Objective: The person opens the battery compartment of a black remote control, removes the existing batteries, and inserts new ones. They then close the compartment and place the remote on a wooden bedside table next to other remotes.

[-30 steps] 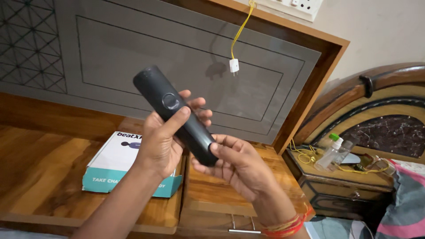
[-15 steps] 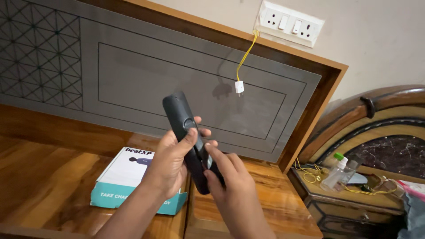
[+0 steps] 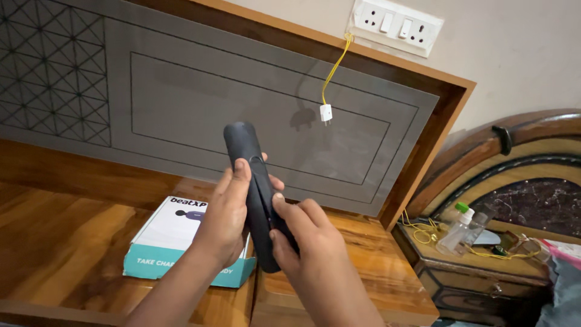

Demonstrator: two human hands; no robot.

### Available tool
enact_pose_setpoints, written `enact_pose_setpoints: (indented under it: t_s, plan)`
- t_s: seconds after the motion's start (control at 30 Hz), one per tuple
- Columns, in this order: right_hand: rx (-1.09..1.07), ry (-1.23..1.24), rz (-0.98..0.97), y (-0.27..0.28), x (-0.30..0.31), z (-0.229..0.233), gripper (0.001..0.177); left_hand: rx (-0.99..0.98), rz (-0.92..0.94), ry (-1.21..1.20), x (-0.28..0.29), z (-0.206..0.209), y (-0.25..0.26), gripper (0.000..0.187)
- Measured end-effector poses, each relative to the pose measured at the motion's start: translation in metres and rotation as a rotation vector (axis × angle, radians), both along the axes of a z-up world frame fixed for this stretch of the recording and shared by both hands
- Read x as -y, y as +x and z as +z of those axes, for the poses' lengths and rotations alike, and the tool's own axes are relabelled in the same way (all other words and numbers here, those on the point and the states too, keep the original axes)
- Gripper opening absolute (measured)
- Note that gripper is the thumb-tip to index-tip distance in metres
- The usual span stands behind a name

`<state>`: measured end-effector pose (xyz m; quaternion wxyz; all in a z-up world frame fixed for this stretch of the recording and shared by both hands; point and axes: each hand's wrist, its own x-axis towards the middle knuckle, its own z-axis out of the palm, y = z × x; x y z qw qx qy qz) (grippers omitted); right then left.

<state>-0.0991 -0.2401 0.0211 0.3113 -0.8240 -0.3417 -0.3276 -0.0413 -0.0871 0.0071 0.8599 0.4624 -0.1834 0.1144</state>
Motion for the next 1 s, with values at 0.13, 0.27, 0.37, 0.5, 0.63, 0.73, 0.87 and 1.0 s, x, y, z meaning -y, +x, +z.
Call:
enact_pose_setpoints:
  t_s: [0.13,0.27,0.37,0.5,0.63,0.73,0.87,1.0]
  plan:
    - [-0.055,0.046,0.066,-0.001,-0.002,0.004,0.047,-0.02,-0.008,-0.061,0.0,0.005,-0.004,0.058]
    - [-0.363,0.05,0.139,-0.01,-0.002,0.01,0.068,-0.029,-0.076,-0.198,-0.003,0.014,-0.01,0.052]
    - [-0.384,0.027,0.179,-0.012,-0.001,0.019,0.075,-0.086,-0.095,-0.238,-0.002,0.018,-0.015,0.047]
    - [-0.392,-0.077,0.241,-0.012,0.009,0.031,0.085,-0.131,-0.089,-0.225,-0.003,0.023,-0.017,0.042]
    - [-0.345,-0.109,0.27,-0.009,0.009,0.03,0.08,-0.198,-0.044,-0.163,-0.001,0.023,-0.017,0.039]
    - [-0.324,-0.086,0.243,-0.008,0.005,0.029,0.08,-0.211,-0.03,-0.132,0.001,0.022,-0.017,0.038]
    - [-0.273,-0.07,0.187,-0.006,-0.003,0.024,0.079,-0.212,0.021,-0.061,0.0,0.021,-0.015,0.037]
    - [-0.327,-0.022,0.1,-0.005,-0.008,0.014,0.072,-0.254,0.04,-0.032,0.0,0.019,-0.013,0.038]
